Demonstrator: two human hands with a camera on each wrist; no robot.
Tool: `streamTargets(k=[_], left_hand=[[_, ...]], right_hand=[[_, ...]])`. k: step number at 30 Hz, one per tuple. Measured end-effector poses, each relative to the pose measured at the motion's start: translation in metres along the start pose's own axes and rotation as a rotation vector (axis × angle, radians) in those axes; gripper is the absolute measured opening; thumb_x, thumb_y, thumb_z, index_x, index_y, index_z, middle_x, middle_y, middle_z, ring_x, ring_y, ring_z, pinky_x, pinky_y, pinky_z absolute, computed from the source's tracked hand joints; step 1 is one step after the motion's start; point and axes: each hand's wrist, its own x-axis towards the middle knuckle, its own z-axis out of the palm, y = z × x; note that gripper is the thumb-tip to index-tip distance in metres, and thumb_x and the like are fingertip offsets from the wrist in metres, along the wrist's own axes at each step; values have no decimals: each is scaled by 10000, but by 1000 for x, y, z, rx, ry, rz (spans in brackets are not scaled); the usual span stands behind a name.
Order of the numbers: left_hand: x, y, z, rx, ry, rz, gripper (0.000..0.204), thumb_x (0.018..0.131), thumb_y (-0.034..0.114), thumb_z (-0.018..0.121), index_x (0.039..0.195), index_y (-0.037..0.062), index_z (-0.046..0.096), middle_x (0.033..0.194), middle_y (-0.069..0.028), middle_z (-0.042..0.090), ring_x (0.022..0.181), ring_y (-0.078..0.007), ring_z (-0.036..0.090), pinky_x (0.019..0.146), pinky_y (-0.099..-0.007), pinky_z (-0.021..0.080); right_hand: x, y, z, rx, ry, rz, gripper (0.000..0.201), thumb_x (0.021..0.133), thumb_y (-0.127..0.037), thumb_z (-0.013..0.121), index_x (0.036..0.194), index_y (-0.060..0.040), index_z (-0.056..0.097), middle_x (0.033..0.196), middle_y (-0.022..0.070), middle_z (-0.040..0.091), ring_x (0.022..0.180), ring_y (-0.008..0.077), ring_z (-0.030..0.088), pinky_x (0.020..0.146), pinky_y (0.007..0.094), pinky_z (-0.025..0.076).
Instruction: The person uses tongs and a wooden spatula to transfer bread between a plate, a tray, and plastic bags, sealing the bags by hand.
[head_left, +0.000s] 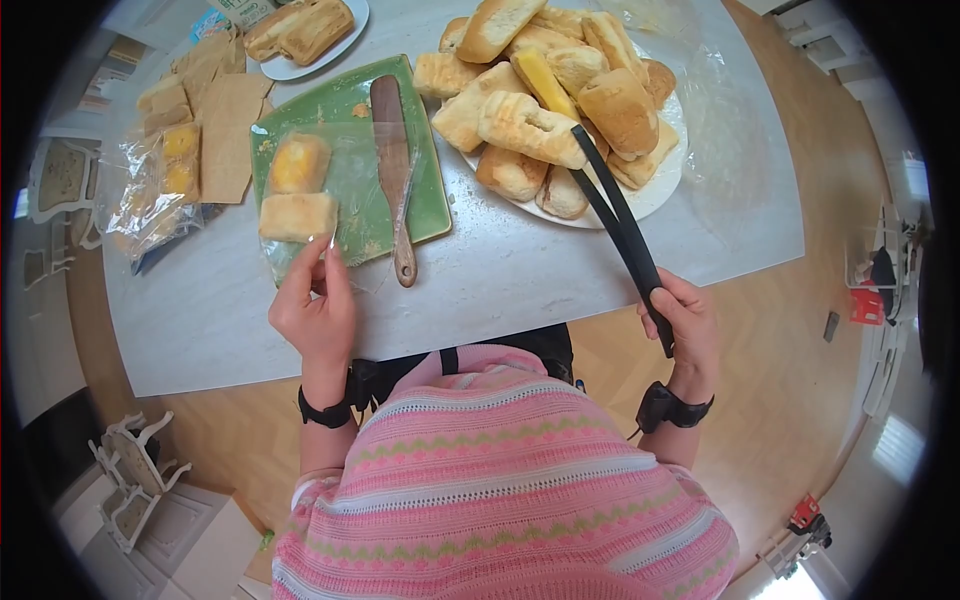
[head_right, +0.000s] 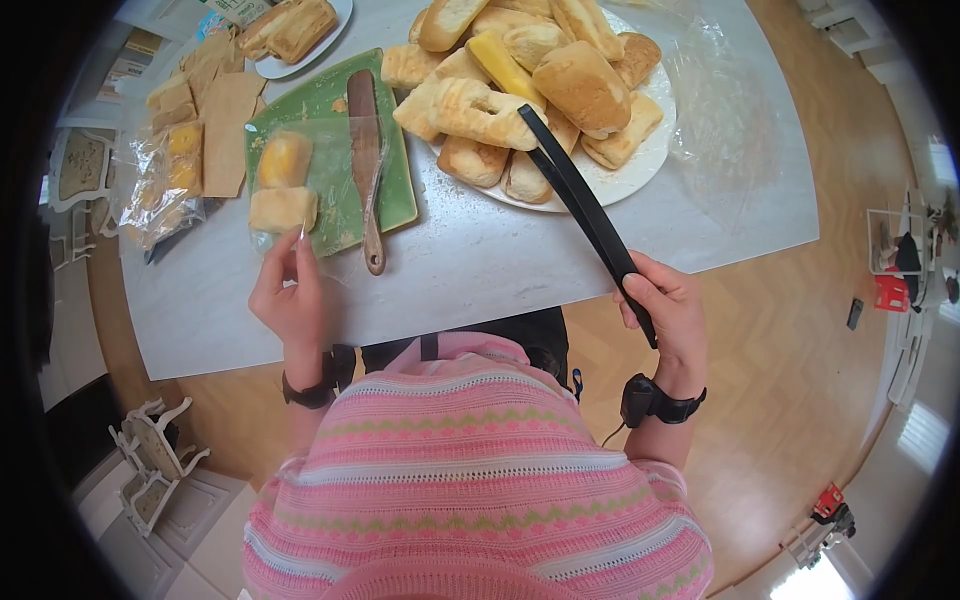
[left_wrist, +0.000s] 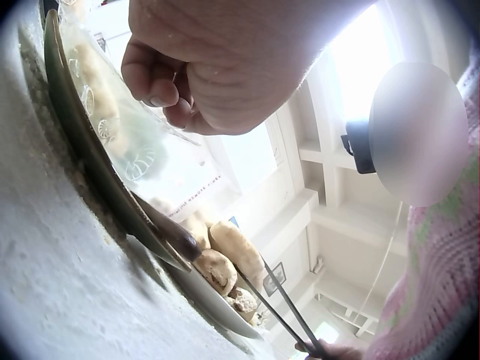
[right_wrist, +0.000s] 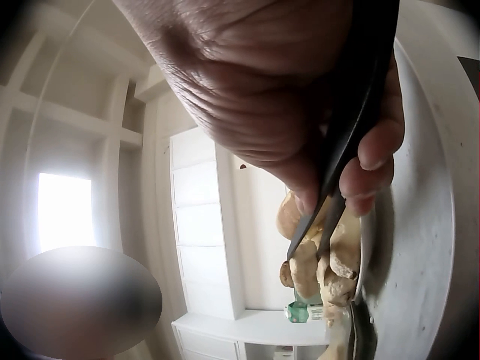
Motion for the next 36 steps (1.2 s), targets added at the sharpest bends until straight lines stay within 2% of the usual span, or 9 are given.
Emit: streamTargets(k=[8, 10, 14, 16, 20, 28, 34, 36], left_hand=[[0, -1, 0, -11, 1, 3, 122, 895, 31, 727, 1011, -3, 746, 665, -32, 663, 558, -60, 559, 530, -209, 446], [-1, -1, -1, -12, -20, -27, 156, 914, 47, 714, 1062, 8, 746, 710, -15, 674, 589, -42, 549, 580, -195, 443], [1, -2, -1, -8, -5, -25, 150, 912, 43, 715, 1054, 4, 746, 703, -14, 669, 586, -43, 547, 582, -193, 446], [4, -1, 0, -43, 32, 2, 133, 871, 30, 747, 1003, 12, 751, 656, -50, 662, 546, -62, 566, 520, -209, 446], [7, 1, 2, -97, 77, -33, 125, 860, 39, 760, 982, 15, 751, 642, -56, 659, 529, -63, 573, 490, -213, 433], [6, -6, 1, -127, 114, -31, 118, 852, 33, 762, 969, 23, 747, 650, -63, 667, 513, -90, 582, 478, -233, 438], [7, -4, -7, -80, 136, 78, 136, 831, 1, 754, 964, 28, 741, 681, -81, 668, 530, -166, 609, 495, -266, 458], [7, -6, -8, -31, 147, 198, 176, 808, -1, 756, 979, 35, 734, 702, -82, 666, 553, -212, 617, 513, -291, 473]], right_hand=[[0, 0, 3, 9, -20, -5, 384, 932, -85, 661, 1286, 58, 634, 788, 70, 675, 563, 102, 573, 518, 235, 445], [0, -2, 7, 18, -44, -19, 382, 931, -89, 661, 1280, 63, 636, 788, 70, 671, 563, 101, 570, 518, 234, 445], [-3, -6, 16, -1, -94, -14, 378, 928, -86, 657, 1272, 71, 637, 788, 64, 664, 575, 95, 568, 527, 231, 443], [-3, -9, 23, -37, -161, -12, 375, 924, -74, 650, 1268, 76, 639, 782, 51, 651, 588, 87, 563, 537, 228, 439], [-4, -13, 45, -101, -286, 27, 352, 921, -38, 632, 1251, 79, 652, 767, 31, 636, 597, 77, 551, 543, 225, 434], [7, -5, 72, -184, -355, 95, 327, 926, -16, 659, 1245, 56, 669, 765, 19, 646, 587, 61, 542, 526, 213, 427], [15, -13, 80, -304, -388, 113, 335, 927, -35, 673, 1252, 46, 671, 762, 2, 641, 585, 49, 534, 518, 206, 419], [18, -16, 83, -347, -417, 104, 337, 922, -40, 682, 1252, 31, 678, 757, -4, 633, 588, 46, 527, 523, 206, 417]])
